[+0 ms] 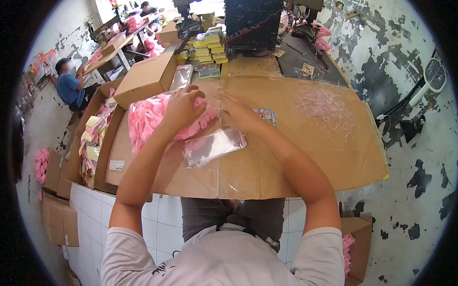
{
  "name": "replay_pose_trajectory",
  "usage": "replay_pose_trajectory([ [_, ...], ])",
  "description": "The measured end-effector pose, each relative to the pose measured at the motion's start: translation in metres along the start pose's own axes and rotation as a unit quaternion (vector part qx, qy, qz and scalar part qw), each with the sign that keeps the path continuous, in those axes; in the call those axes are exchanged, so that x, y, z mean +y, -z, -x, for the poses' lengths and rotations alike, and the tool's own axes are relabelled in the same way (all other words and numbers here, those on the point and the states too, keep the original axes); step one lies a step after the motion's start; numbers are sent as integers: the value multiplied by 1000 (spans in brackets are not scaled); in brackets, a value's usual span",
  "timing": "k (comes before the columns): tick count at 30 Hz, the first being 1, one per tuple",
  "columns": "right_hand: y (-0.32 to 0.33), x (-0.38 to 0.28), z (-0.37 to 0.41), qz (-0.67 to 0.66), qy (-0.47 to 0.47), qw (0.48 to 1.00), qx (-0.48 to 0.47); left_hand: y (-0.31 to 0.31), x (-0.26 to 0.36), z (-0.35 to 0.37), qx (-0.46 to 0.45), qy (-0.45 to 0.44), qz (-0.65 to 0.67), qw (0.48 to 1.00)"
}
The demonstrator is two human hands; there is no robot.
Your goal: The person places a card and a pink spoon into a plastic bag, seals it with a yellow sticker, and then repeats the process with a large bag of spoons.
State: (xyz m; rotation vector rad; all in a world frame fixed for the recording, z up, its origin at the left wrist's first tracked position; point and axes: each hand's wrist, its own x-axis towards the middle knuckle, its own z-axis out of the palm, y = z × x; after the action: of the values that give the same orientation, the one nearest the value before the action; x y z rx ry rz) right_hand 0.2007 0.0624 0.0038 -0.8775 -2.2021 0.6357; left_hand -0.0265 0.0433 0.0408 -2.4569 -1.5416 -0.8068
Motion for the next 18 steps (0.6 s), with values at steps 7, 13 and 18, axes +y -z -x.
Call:
replay_pose_trajectory([
  [7,-32,18,-31,-140,-27,989,-34,16,-19,7,-5,-54,215,975],
  [13,-21,6,-31,-106,47,989,94,25,-4,18,63,-86,82,991],
  [18,-23,6,-23,-87,132,973,171,19,7,23,114,-80,-9,990],
])
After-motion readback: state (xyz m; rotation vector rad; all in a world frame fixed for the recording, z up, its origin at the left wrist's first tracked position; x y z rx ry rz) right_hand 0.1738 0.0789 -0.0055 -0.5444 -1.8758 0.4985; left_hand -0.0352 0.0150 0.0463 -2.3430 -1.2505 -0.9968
